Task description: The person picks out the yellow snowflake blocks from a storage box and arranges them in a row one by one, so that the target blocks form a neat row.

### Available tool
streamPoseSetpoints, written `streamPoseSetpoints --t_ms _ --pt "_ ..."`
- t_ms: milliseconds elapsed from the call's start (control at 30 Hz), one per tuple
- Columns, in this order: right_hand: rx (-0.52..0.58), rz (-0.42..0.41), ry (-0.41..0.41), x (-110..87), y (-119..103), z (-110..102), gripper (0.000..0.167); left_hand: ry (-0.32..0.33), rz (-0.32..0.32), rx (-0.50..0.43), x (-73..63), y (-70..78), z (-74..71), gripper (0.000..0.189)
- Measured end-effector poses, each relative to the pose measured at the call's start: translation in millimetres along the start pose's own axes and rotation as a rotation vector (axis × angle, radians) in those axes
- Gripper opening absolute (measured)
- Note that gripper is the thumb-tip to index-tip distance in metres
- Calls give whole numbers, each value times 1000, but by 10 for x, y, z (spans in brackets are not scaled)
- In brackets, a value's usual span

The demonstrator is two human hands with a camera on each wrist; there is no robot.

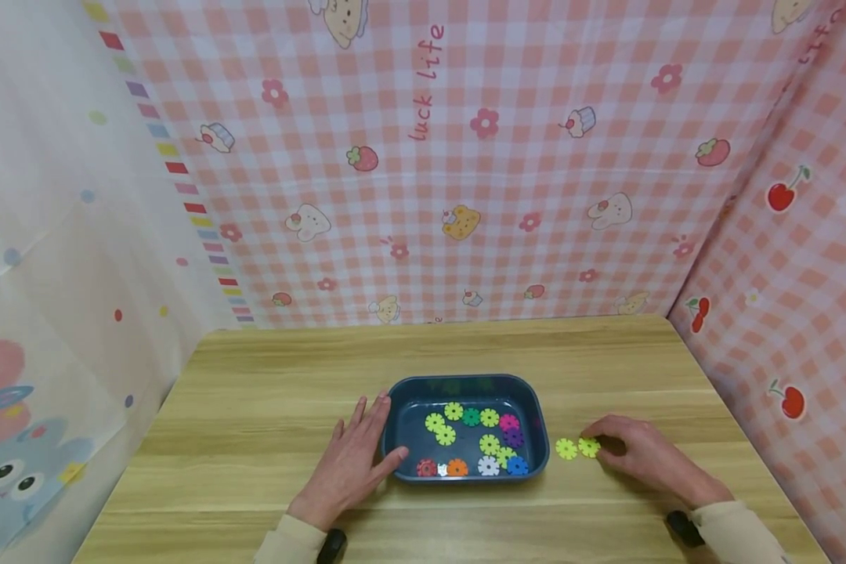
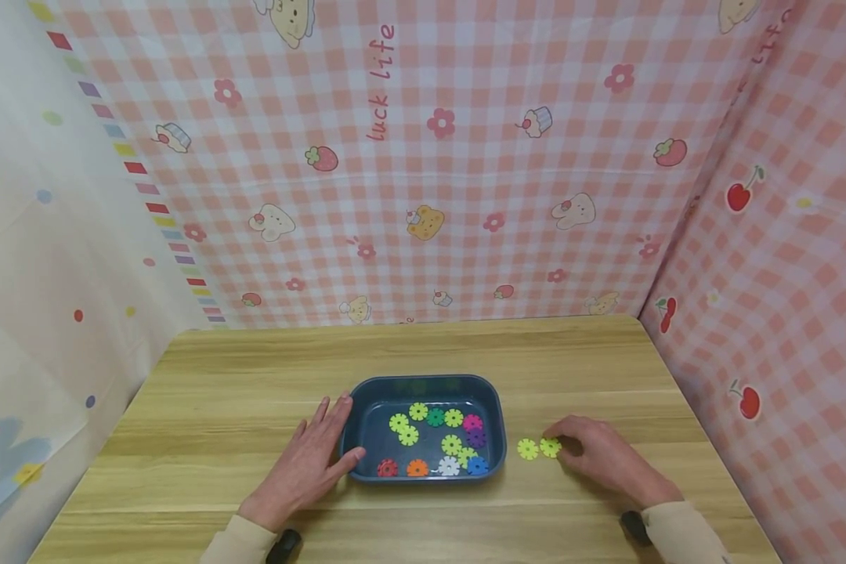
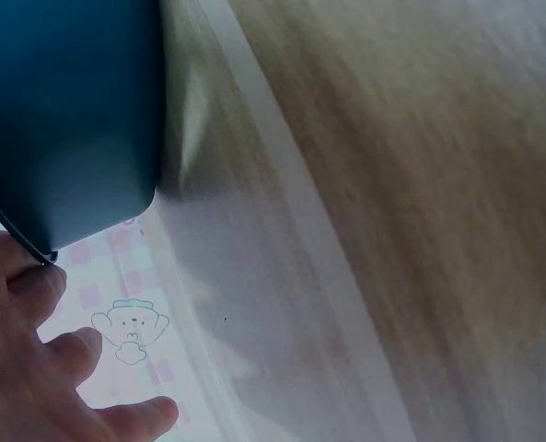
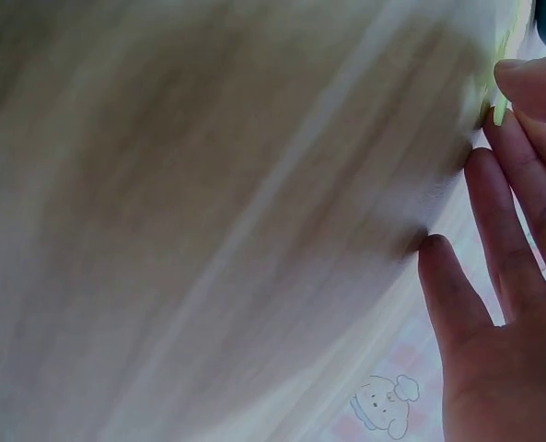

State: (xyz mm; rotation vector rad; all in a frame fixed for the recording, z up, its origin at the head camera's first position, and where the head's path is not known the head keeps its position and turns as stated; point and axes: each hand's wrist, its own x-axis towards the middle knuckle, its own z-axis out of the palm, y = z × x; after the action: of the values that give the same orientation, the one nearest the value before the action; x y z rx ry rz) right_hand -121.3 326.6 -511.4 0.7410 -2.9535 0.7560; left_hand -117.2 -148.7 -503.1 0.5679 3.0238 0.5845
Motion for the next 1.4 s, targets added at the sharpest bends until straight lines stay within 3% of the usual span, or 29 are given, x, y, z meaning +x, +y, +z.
streamPoseSetpoints --t_ms 300,633,1133,1400 --pt "3 11 -2 -10 -23 -13 31 5 4 -1 -8 -6 -1 84" --pt "137 152 -47 -17 -57 -76 25 8 5 0 -8 10 6 84" --pt "119 62 237 66 -411 -250 21 7 2 3 -19 6 11 83" --pt "136 37 314 175 -704 -272 21 2 -5 5 -17 9 -4 84"
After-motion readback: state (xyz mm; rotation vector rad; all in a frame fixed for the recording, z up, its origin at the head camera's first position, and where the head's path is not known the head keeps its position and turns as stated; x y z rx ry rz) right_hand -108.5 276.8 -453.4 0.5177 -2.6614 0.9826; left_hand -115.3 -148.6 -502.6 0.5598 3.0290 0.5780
